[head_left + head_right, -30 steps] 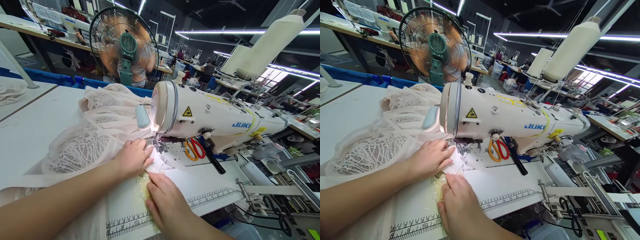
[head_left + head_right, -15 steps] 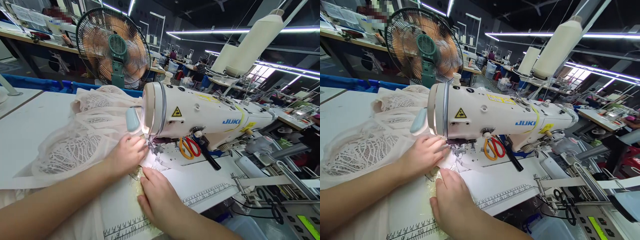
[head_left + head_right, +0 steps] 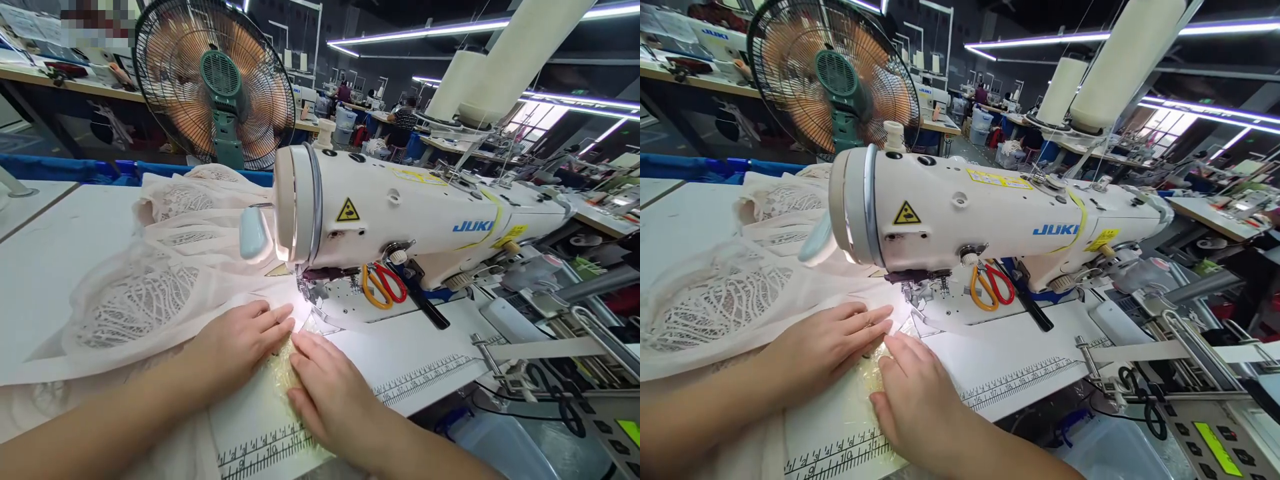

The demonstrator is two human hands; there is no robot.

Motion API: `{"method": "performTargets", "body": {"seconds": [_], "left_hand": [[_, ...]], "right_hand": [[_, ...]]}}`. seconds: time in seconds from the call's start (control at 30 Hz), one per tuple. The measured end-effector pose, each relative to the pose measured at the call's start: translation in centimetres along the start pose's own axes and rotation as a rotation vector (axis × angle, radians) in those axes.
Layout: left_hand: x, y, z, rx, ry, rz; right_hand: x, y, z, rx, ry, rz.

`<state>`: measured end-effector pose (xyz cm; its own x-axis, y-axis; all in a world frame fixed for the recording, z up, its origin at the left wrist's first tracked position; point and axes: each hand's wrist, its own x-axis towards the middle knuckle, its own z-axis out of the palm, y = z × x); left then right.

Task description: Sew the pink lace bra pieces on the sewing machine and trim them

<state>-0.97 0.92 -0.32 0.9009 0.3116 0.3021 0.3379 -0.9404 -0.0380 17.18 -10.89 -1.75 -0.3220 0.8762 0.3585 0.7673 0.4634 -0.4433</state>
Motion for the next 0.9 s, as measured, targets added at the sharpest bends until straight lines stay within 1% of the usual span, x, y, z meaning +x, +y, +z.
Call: {"method": "performTargets", "body": {"seconds": [0.13,0.3,0.47,0.57,0.7,0.8,0.87,0.9], "left_hand": [[0.4,-0.9,-0.3,0.004,-0.027,0.040],[0.4,-2.2,-0.1,0.008,-0.015,0.045],[0.8,-3.7,-0.1,0.008,-0.052,0.071],[1.2,-4.5,0.0,0.001,-0.063,0.047],[1.6,-5.4,0.1,-0.002,-0.107,0.002],[1.8,-6.0,0.2,-0.002,-0.139,-0.015],[2.1,-6.3,0.3,0.011,-0.154,-0.026],[2.2,-6.4,0.2,0.021,-0.159,-0.033]], "right_hand": [[-0.7,0.6,-1.1,0.007,0.057,-0.008],[-1.8,1.4,-1.5,0.004,0.150,0.059],[-2.2,1.5,-1.3,-0.005,0.165,0.076],[-2.1,1.5,-1.2,-0.025,0.187,0.063],[-1.8,1.5,-1.6,-0.042,0.177,0.048],[-1.5,0.6,-1.8,-0.029,0.212,0.010],[-1.0,-0.9,-1.0,0.031,0.252,-0.048],[-0.8,-1.9,-0.2,0.067,0.266,-0.083]]}}
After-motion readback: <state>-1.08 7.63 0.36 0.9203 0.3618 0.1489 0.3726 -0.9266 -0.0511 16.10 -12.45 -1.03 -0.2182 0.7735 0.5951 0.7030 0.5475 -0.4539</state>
